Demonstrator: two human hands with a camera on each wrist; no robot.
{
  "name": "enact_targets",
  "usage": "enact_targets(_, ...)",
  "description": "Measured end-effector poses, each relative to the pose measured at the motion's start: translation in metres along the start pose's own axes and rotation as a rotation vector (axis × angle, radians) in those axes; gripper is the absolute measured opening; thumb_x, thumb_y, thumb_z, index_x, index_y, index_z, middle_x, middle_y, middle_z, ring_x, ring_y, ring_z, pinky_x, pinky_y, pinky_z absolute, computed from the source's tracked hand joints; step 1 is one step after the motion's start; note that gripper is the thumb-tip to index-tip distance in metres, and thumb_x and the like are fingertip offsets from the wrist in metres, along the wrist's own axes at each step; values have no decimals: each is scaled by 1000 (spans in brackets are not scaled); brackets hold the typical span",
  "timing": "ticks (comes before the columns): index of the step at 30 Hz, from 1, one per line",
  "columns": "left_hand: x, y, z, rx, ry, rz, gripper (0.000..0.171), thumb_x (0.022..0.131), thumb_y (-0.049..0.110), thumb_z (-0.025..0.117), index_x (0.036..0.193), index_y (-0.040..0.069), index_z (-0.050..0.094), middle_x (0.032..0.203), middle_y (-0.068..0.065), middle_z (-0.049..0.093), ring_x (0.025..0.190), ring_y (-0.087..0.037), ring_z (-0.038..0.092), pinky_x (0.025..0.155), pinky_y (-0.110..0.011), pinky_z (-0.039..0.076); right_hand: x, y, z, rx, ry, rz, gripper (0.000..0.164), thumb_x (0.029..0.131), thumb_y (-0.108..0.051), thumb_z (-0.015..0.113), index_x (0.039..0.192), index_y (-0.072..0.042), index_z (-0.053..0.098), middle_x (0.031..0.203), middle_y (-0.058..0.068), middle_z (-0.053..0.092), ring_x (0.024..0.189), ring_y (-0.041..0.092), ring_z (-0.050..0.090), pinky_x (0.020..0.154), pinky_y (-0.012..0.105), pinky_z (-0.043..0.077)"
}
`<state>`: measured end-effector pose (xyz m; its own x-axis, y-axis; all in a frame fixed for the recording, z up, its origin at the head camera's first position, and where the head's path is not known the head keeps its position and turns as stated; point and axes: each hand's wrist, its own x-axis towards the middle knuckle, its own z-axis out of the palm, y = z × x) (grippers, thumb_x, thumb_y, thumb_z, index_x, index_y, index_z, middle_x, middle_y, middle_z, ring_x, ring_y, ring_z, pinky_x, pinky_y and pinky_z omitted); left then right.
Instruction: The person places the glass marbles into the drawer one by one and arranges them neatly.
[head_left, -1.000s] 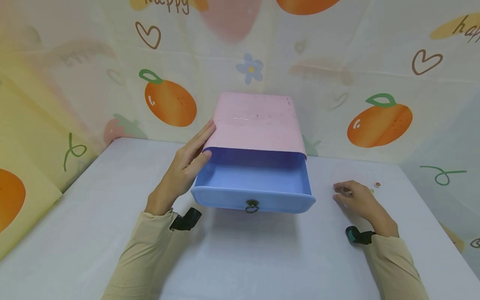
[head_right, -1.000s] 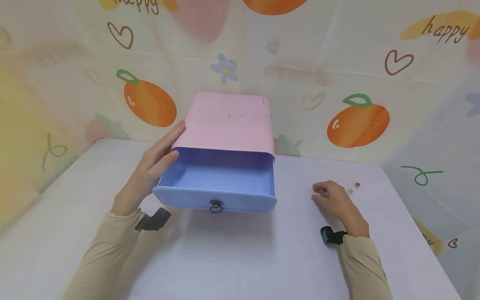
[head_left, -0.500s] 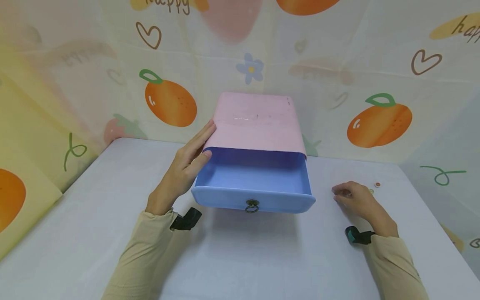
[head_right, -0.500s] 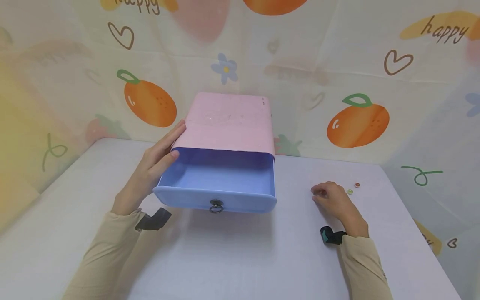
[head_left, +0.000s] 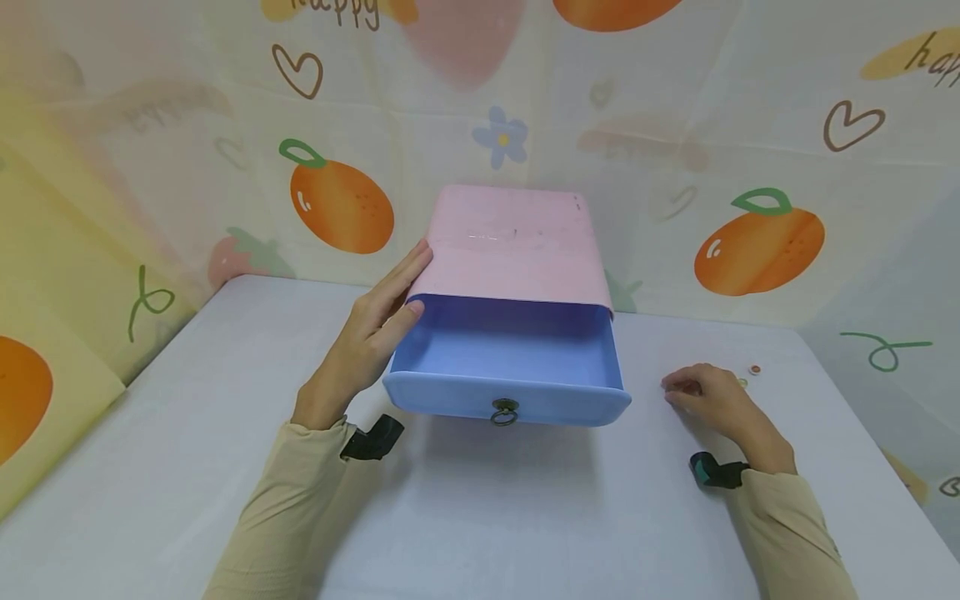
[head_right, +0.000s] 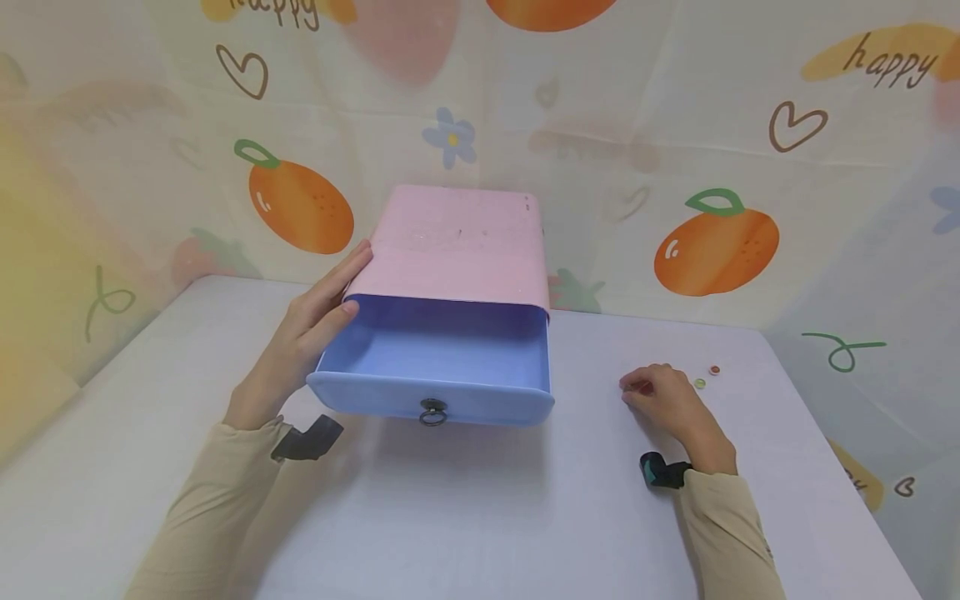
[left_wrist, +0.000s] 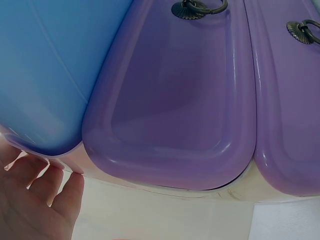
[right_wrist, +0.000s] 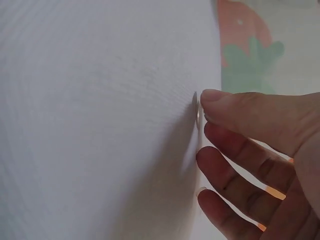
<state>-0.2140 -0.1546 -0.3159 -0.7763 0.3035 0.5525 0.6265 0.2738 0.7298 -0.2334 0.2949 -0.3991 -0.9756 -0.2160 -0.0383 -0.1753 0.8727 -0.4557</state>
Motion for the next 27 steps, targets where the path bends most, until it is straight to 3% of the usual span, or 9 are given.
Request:
enact_targets(12,0,1,1,6,-4,-8,55,100,7,44,155,11,35,165,-1,26,152,-11,23,121,-16,23,-3,-8,-5,7,41,-3,28,94,-15,65,116,3,69,106,20,70,95,31,61,90,54,55)
enact_targets(27,-1,1,1,23,-1,-10,55,101,8,44,155,12,34,165,1,26,152,-10,23,120,-15,23,-6,-22,-14,15,103,-131,25,91,-8,69,113,4,70,106,21,71,95,34,65,89,57,54)
